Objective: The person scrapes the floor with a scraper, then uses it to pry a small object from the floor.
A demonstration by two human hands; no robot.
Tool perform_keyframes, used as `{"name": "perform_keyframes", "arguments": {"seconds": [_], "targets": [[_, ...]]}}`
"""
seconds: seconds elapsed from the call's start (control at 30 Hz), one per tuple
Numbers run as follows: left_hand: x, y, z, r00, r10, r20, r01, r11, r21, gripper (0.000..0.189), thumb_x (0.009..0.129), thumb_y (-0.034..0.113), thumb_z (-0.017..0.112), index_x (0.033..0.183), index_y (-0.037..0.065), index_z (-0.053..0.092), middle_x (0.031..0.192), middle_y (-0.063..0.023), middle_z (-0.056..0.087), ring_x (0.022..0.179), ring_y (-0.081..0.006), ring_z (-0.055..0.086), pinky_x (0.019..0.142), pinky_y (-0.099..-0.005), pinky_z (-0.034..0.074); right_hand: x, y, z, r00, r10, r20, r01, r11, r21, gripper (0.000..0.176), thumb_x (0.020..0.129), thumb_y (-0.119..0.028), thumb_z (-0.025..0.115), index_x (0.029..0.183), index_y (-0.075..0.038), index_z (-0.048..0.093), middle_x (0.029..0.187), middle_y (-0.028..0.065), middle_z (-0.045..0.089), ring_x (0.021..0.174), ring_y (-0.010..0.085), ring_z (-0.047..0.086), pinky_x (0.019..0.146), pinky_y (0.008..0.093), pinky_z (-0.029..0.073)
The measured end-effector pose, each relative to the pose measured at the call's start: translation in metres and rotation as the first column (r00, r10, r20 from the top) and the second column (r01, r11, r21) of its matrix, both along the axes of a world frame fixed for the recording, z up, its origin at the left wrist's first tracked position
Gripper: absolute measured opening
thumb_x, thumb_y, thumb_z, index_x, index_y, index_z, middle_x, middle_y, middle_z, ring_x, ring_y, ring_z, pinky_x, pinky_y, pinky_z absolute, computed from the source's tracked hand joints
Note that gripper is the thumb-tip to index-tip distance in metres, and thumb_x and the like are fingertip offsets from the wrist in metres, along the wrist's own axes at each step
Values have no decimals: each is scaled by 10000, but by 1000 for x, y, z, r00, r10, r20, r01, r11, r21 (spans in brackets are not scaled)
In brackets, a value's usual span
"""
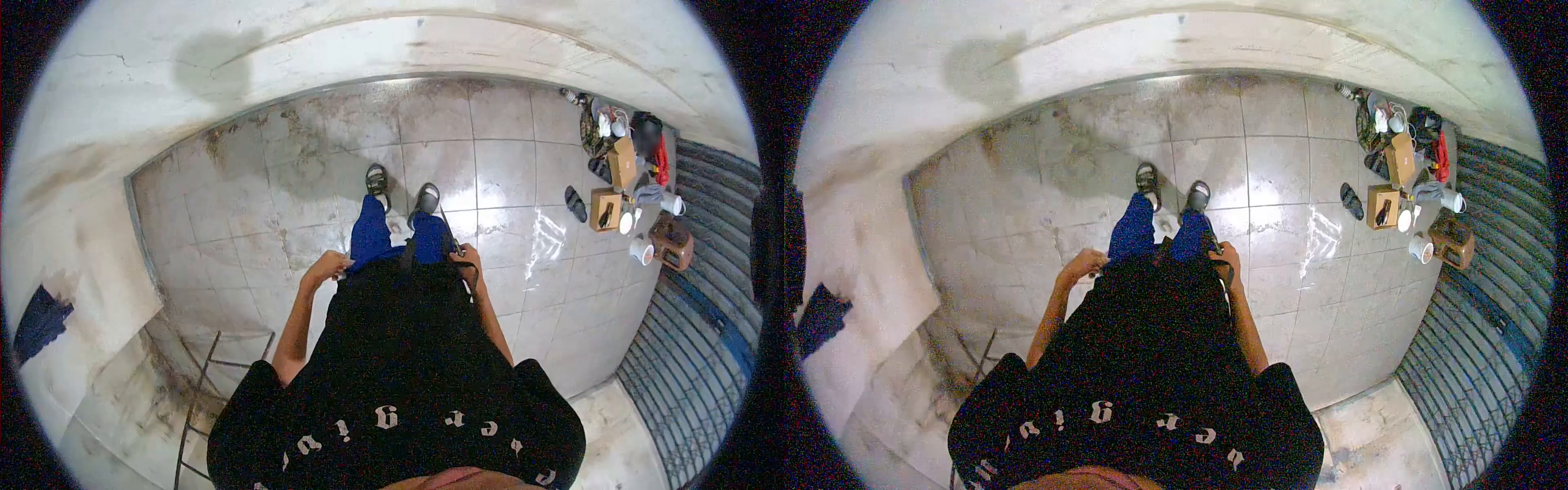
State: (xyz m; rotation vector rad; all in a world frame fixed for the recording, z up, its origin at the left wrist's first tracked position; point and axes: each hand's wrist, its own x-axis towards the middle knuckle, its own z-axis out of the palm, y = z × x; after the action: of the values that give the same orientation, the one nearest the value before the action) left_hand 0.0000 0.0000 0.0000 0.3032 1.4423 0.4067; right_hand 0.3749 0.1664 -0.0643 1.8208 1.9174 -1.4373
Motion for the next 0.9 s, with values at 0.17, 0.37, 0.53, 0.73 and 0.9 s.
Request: {"name": "perform_keyframes", "arguments": {"seconds": [0.17,0.37,0.53,0.73,0.9], "targets": [[-19,27,-8,987,-146,61,145,989,29,342,761,216,655,511,60,482,464,5,438,381,-105,396,369,-288,310,-37,12,34,997,-69,-33,73,989,129,402,690,-275,688,966,-4,578,849,214,635,786,362,622,658,413,482],[-36,22,-13,885,-461,65,450,883,132,176,752,190,609,704,21,597,566,-28,532,454,-121,474,410,-279,396,-27,28,110,970,161,-182,-183,977,-108,320,730,-184,657,982,0,587,817,210,617,728,317,603,660,368,467],[22,-3,-46,982,-132,133,145,985,-97,330,819,322,583,708,12,612,600,-29,555,499,-127,512,457,-301,441,-18,52,93,947,292,-136,-317,919,-234,316,777,-185,596,1026,8,578,897,201,633,828,285,608,751,363,459],[40,-24,4,904,-217,369,303,933,-193,202,795,199,599,837,5,636,674,-74,601,518,-145,503,481,-306,443,-3,83,54,925,227,-306,-366,748,-553,294,798,-141,565,1049,12,569,824,85,611,740,198,565,681,325,467],[42,-9,-40,788,-129,602,371,879,-298,212,804,213,608,857,9,624,646,-71,591,503,-152,522,463,-307,450,-23,134,-22,985,-140,-100,3,598,-801,279,897,-260,515,1001,-7,573,750,77,587,669,196,554,617,338,454]]}}
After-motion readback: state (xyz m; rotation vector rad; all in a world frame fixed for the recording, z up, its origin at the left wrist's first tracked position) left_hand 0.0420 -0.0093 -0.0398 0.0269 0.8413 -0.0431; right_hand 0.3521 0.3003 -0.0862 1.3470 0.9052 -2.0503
